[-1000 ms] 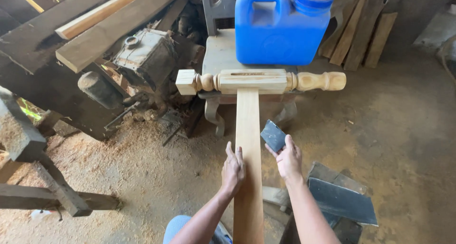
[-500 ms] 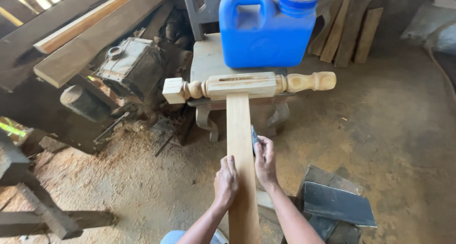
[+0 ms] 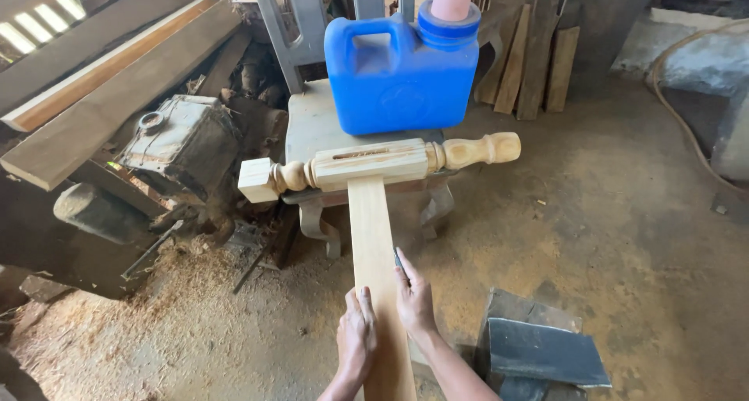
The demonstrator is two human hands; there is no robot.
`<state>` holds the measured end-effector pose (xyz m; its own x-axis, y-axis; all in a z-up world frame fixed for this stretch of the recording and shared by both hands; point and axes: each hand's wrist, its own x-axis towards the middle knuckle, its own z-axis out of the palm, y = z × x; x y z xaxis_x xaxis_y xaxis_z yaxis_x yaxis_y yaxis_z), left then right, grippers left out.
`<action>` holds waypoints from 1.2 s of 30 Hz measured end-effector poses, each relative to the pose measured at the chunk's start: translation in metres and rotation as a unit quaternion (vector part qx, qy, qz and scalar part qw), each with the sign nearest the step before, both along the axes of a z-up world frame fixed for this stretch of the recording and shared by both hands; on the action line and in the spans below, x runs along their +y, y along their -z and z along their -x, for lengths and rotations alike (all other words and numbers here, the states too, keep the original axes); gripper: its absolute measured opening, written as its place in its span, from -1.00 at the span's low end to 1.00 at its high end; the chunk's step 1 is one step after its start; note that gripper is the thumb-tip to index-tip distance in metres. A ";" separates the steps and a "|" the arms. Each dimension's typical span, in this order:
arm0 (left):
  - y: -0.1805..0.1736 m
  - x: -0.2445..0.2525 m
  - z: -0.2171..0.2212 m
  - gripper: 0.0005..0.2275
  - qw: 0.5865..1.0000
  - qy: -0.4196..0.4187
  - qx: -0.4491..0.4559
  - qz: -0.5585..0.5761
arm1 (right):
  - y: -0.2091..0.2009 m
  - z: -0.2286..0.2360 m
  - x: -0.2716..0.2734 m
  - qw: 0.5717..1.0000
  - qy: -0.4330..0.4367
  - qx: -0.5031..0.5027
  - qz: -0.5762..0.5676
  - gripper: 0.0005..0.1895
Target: The person sands a carved wooden furniture leg with sandpaper.
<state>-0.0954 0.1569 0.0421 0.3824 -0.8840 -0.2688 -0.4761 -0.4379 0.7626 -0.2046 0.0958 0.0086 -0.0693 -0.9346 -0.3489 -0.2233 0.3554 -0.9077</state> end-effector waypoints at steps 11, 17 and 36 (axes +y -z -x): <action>0.033 -0.019 -0.002 -0.48 0.993 -0.015 -0.015 -0.120 | 0.017 -0.027 -0.166 0.986 0.011 -0.098 0.132 -0.55; 0.038 -0.019 -0.003 -0.49 0.991 -0.018 -0.006 -0.132 | 0.021 -0.028 -0.154 0.977 0.008 -0.062 0.205 -0.58; 0.031 -0.016 -0.008 -0.52 0.992 -0.014 0.026 -0.122 | 0.017 -0.015 -0.104 0.975 0.007 -0.084 0.208 -0.61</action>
<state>-0.0873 0.1407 0.0114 0.3857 -0.7798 -0.4930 -0.4241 -0.6245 0.6559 -0.1899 -0.0084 -0.0089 -0.0574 -0.9970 0.0517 -0.0578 -0.0484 -0.9972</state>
